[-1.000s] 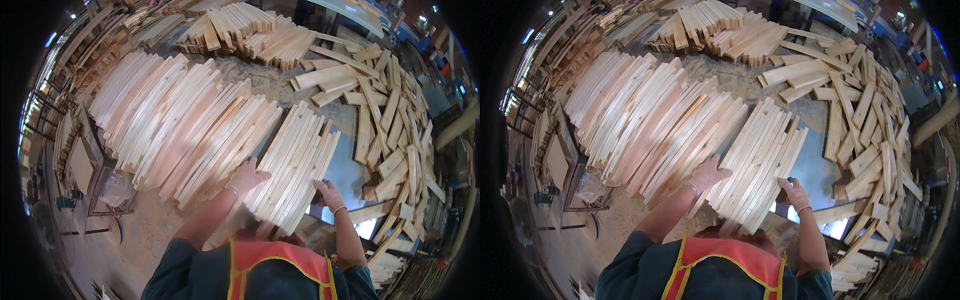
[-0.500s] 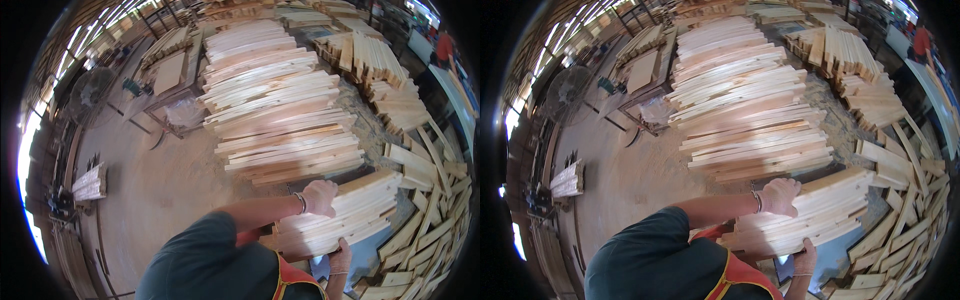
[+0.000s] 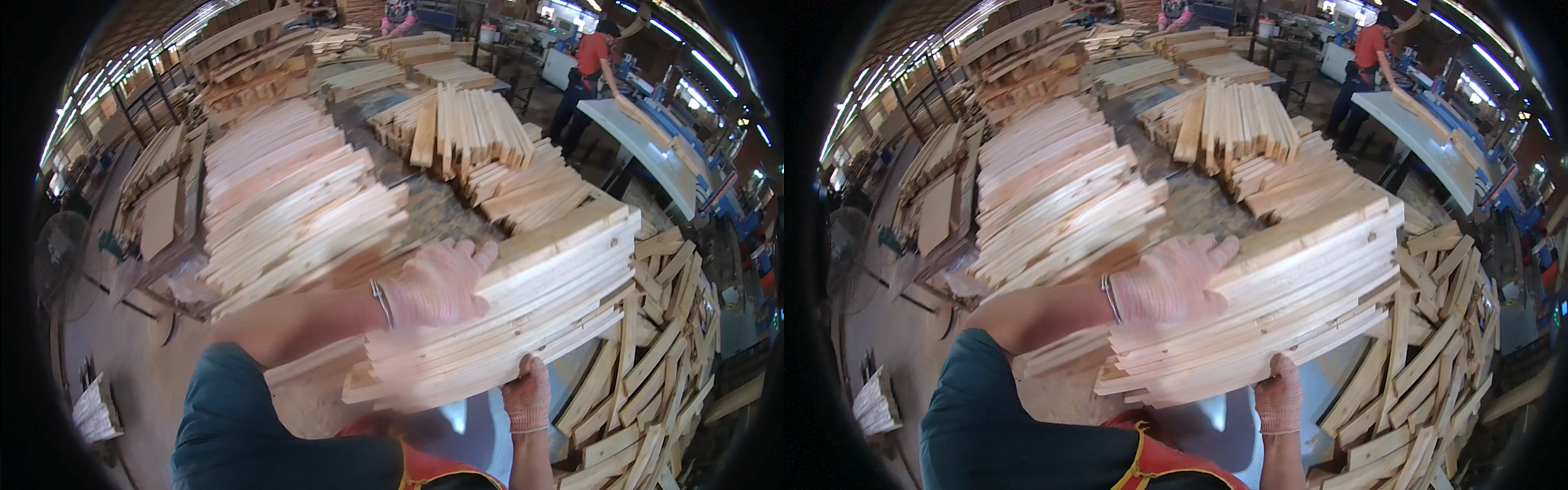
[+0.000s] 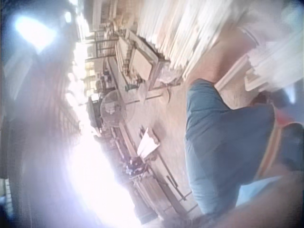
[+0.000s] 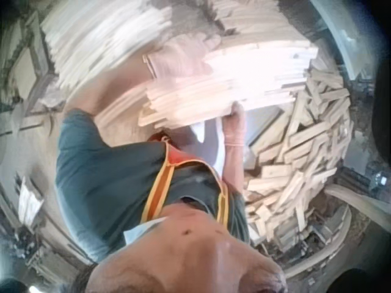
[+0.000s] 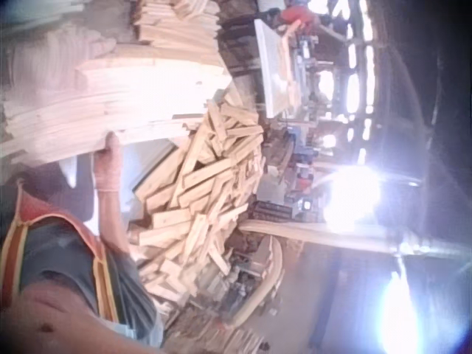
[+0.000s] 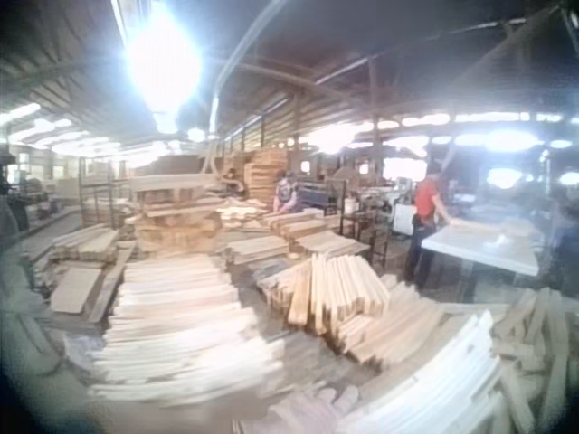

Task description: The person sorts and stacks light-colored wooden planks on a metal workbench in a workshop. They pick up individual planks from a disorganized pile, align them, and place them into a neat, growing stack. The person occasionally adjusts the stack to ensure it remains orderly.

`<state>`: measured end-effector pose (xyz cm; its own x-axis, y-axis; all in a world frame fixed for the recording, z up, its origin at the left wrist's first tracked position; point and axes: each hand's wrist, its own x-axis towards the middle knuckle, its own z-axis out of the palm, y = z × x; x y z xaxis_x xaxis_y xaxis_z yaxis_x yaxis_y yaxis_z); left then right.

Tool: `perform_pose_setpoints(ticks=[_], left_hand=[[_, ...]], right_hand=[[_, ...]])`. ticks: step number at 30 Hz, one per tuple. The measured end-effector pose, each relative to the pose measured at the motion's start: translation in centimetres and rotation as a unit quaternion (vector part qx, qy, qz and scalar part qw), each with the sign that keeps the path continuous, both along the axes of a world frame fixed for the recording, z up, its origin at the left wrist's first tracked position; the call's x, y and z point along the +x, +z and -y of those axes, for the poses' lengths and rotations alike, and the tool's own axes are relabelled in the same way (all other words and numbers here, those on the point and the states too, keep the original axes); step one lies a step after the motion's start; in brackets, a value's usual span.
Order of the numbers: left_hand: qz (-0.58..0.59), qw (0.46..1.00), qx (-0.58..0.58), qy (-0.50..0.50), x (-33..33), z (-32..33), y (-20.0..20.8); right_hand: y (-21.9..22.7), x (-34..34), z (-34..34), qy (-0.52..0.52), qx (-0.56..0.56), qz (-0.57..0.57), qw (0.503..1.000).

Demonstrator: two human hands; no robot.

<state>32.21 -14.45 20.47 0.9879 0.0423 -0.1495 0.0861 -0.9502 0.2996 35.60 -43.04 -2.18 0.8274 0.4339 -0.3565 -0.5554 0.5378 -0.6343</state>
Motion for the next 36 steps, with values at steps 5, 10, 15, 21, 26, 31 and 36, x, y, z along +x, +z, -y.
perform_pose_setpoints(ticks=[5, 10, 15, 21, 26, 31, 36], left_hand=[[0.070, 0.995, -0.076, 0.006, 14.9, -10.6, 3.7], [0.148, 0.862, -0.481, -0.062, 32.8, -26.0, 2.2], [0.178, 0.900, -0.397, 0.042, 50.8, -37.9, -2.5], [0.108, 0.991, -0.033, 0.073, 54.4, -41.5, -12.6], [0.081, 0.973, -0.206, 0.060, 48.9, -41.5, -11.9], [0.001, 0.944, -0.304, 0.132, 36.3, -40.1, -7.4], [0.145, 0.970, -0.152, 0.123, 16.0, -35.9, -6.1]], right_hand=[[10.7, 14.8, -7.9, 0.010, -0.060, 0.088, 0.994], [20.6, 31.7, -21.0, 0.067, -0.234, 0.254, 0.936], [16.4, 44.6, -31.3, 0.078, -0.163, 0.342, 0.922], [8.2, 48.0, -36.0, 0.100, -0.202, 0.391, 0.892], [4.8, 44.7, -33.7, 0.045, -0.169, 0.382, 0.908], [2.3, 33.8, -23.8, 0.090, -0.254, 0.300, 0.915], [-0.3, 22.8, -12.6, 0.084, -0.285, 0.198, 0.934]])
